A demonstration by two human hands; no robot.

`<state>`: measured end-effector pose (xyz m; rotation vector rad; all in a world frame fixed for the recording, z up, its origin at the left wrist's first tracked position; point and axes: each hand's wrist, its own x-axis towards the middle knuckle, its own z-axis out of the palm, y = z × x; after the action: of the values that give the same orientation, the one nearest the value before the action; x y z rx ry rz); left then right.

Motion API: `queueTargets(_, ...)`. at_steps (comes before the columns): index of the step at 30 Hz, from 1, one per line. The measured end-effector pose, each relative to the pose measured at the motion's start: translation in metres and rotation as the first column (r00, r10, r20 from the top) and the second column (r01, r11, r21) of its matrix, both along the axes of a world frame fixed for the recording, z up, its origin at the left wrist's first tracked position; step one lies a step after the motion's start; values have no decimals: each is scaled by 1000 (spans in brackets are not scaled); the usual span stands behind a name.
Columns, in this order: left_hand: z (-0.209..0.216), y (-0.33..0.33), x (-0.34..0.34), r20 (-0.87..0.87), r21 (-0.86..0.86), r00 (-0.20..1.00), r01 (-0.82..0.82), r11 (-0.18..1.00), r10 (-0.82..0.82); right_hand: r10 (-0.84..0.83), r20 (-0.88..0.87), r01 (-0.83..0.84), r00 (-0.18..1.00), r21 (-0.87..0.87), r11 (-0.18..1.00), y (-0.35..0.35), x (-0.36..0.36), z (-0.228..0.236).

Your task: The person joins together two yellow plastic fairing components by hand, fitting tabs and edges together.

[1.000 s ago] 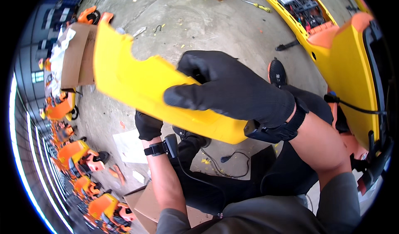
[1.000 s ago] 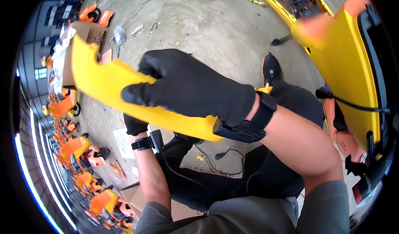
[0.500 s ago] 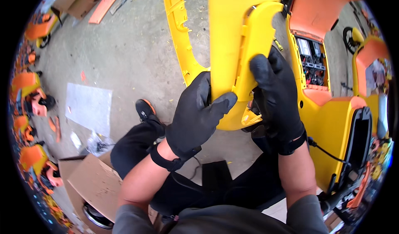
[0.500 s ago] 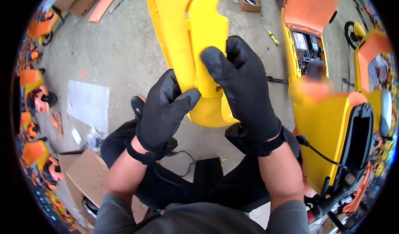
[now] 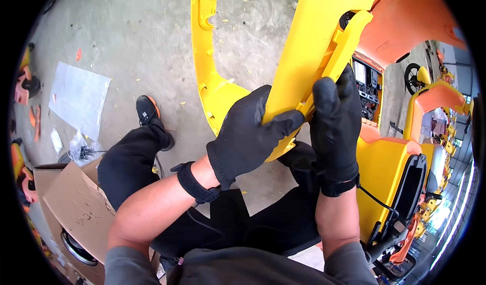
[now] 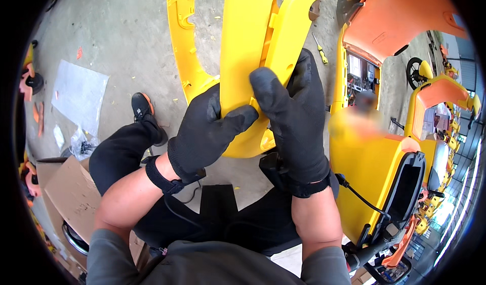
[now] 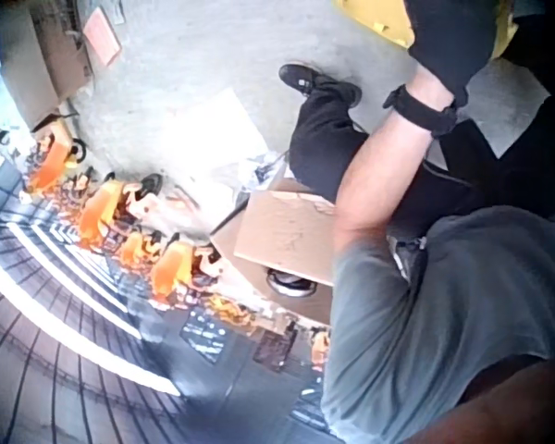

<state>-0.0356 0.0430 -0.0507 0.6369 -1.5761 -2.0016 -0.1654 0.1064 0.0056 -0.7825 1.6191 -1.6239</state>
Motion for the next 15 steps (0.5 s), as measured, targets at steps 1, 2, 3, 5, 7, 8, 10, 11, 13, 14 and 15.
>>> queueTargets(1, 0, 0, 0, 1, -16, 1000, -8, 1000, 8, 29, 50, -30, 998, 20, 999, -1, 0, 7)
queueTargets(2, 2, -1, 1, 2, -32, 1000, -16, 999, 16, 56, 100, -60, 993, 39, 997, -1, 0, 11)
queueTargets(3, 3, -3, 1, 5, -53, 1000, -25, 998, 25, 95, 76, -99, 993, 50, 994, -1, -2, 10)
queueTargets(5, 1, -6, 4, 42, -87, 999, -27, 996, 30, 174, 30, -175, 984, 76, 982, 3, -7, 6)
queueTargets(7, 2, -8, 4, 45, -143, 999, -16, 990, 23, 225, -63, -215, 972, 134, 967, 9, -14, 5)
queueTargets(8, 4, -9, 4, 47, -104, 999, -9, 995, 14, 220, -41, -211, 975, 164, 964, 10, -15, 8)
queueTargets(10, 5, -9, 3, 64, -24, 998, 7, 1000, -5, 210, 12, -207, 978, 223, 953, 10, -14, 13)
queueTargets(11, 5, -9, 2, 63, -19, 998, 3, 1000, -2, 195, 7, -193, 981, 192, 962, 10, -13, 12)
queueTargets(13, 3, -9, 5, 73, -12, 997, -10, 1000, 10, 171, 6, -170, 985, 124, 978, 8, -6, 7)
queueTargets(14, 3, -9, 6, 95, -60, 995, -14, 998, 20, 152, 1, -151, 988, 131, 980, 9, -5, 4)
queueTargets(15, 5, -9, 5, 108, -109, 994, -13, 994, 25, 128, -14, -125, 992, 138, 982, 10, -5, 2)
